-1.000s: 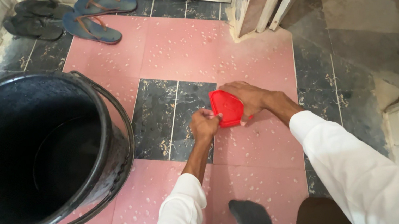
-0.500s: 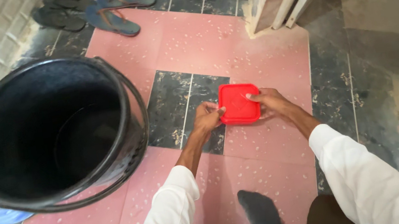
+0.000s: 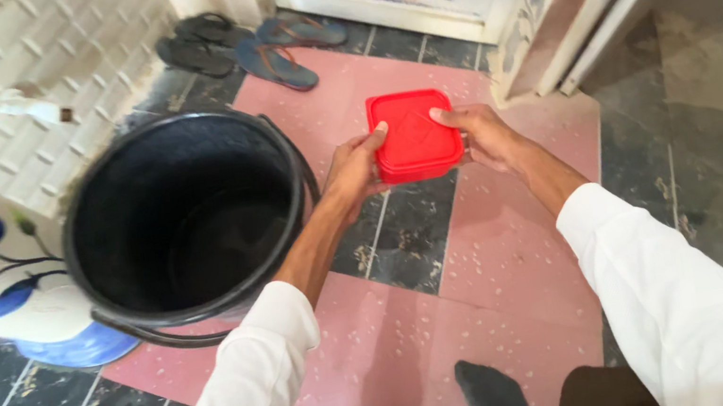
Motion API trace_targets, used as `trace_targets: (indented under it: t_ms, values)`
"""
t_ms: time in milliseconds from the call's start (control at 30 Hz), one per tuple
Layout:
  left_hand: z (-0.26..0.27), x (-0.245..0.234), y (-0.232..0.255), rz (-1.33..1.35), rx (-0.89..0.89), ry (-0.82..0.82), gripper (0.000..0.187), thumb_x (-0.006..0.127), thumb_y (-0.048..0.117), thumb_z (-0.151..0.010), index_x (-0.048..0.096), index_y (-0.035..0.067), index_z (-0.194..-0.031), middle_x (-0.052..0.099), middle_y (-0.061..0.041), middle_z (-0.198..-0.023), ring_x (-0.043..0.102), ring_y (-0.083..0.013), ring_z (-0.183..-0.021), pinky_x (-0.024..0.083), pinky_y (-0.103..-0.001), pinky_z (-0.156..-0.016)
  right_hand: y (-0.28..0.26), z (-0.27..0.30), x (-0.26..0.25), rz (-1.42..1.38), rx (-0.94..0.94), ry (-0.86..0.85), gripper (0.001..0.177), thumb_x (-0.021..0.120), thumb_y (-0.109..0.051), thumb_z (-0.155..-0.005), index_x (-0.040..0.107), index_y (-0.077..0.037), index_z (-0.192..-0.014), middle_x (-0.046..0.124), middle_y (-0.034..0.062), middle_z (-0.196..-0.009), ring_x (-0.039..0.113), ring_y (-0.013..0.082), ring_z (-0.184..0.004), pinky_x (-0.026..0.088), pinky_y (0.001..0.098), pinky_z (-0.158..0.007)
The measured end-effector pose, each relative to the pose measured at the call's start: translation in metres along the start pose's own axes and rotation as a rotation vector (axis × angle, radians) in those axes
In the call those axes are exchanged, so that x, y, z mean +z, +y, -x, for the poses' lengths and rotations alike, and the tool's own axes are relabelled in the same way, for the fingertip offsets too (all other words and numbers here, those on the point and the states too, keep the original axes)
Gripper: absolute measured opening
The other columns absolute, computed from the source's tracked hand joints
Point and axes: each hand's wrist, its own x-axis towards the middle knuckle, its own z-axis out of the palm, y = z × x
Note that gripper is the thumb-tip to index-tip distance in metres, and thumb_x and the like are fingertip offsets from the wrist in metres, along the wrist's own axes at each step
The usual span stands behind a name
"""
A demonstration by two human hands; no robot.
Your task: The person washes several personal care items in a black bucket of water. They scrub a toothbrush, a razor, and a small pink object, then place them into a red container. Finally, they close the container and place it on a shelf.
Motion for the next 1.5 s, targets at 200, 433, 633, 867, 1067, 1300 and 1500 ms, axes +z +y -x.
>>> trace_targets:
  t_ms: [200, 433, 633, 867, 1067, 1300, 1500]
  values:
    - [0.024, -0.042, 0.068, 0.041, 0.062, 0.013, 0.062, 0.060, 0.047, -0.093, 0.059, -0.001, -0.133, 0.074, -0.017, -0.116, 0.076, -0.0288, -0.094, 0.061, -0.044, -0.086, -0.069, -0.013, 0.063, -0.016, -0.119, -0.132, 0.055, 0.071, -0.043, -0.089, 0.067, -0.001, -0.124, 0.072, 0.0167, -0.115, 0.073, 0.0298, -0.097, 0.063, 0.0513, -0.079]
    - [0.041, -0.095, 0.123, 0.015, 0.100, 0.141, 0.071, 0.060, 0.055, -0.089, 0.058, 0.000, -0.134, 0.072, -0.021, -0.122, 0.072, -0.0317, -0.104, 0.056, -0.046, -0.091, -0.150, -0.021, 0.131, 0.174, -0.096, -0.244, 0.072, 0.062, -0.058, -0.089, 0.056, -0.003, -0.135, 0.070, 0.0178, -0.118, 0.075, 0.0318, -0.093, 0.064, 0.0485, -0.075]
    - [0.064, -0.128, 0.166, 0.054, 0.160, 0.218, 0.074, 0.061, 0.060, -0.084, 0.059, 0.004, -0.133, 0.066, -0.022, -0.121, 0.071, -0.0351, -0.101, 0.061, -0.050, -0.088, -0.193, -0.016, 0.173, 0.240, -0.188, -0.475, 0.091, 0.075, -0.046, -0.084, 0.030, -0.012, -0.155, 0.059, 0.0213, -0.132, 0.071, 0.0326, -0.103, 0.065, 0.0501, -0.083]
    - [0.085, -0.151, 0.199, 0.014, 0.078, 0.318, 0.086, 0.051, 0.074, -0.084, 0.058, 0.004, -0.134, 0.069, -0.022, -0.126, 0.073, -0.0381, -0.103, 0.059, -0.052, -0.084, -0.200, -0.004, 0.199, 0.155, -0.250, -0.684, 0.124, 0.086, -0.017, -0.069, 0.005, -0.025, -0.162, 0.038, 0.0095, -0.154, 0.062, 0.0315, -0.123, 0.066, 0.0492, -0.087]
    - [0.078, -0.159, 0.186, -0.011, 0.142, 0.414, 0.080, 0.050, 0.072, -0.085, 0.068, 0.007, -0.129, 0.076, -0.014, -0.116, 0.076, -0.0322, -0.094, 0.063, -0.051, -0.073, -0.193, -0.017, 0.210, 0.234, -0.362, -0.586, 0.120, 0.087, -0.005, -0.067, 0.018, -0.017, -0.165, 0.044, 0.0154, -0.155, 0.056, 0.0307, -0.133, 0.066, 0.0449, -0.084]
    - [0.064, -0.156, 0.178, 0.046, 0.135, 0.533, 0.076, 0.043, 0.069, -0.090, 0.066, 0.009, -0.131, 0.075, -0.013, -0.116, 0.076, -0.0273, -0.094, 0.064, -0.050, -0.070, -0.200, -0.050, 0.209, 0.366, -0.503, -0.610, 0.117, 0.091, -0.001, -0.070, 0.025, -0.012, -0.165, 0.035, 0.0149, -0.167, 0.053, 0.0237, -0.138, 0.064, 0.0372, -0.091]
    - [0.083, -0.156, 0.217, -0.001, 0.148, 0.467, 0.074, 0.038, 0.065, -0.096, 0.065, 0.007, -0.132, 0.074, -0.012, -0.123, 0.073, -0.0250, -0.105, 0.060, -0.051, -0.084, -0.234, -0.031, 0.220, 0.235, -0.354, -0.567, 0.119, 0.087, -0.003, -0.066, 0.020, -0.016, -0.164, 0.034, 0.0130, -0.164, 0.072, 0.0247, -0.103, 0.065, 0.0354, -0.072]
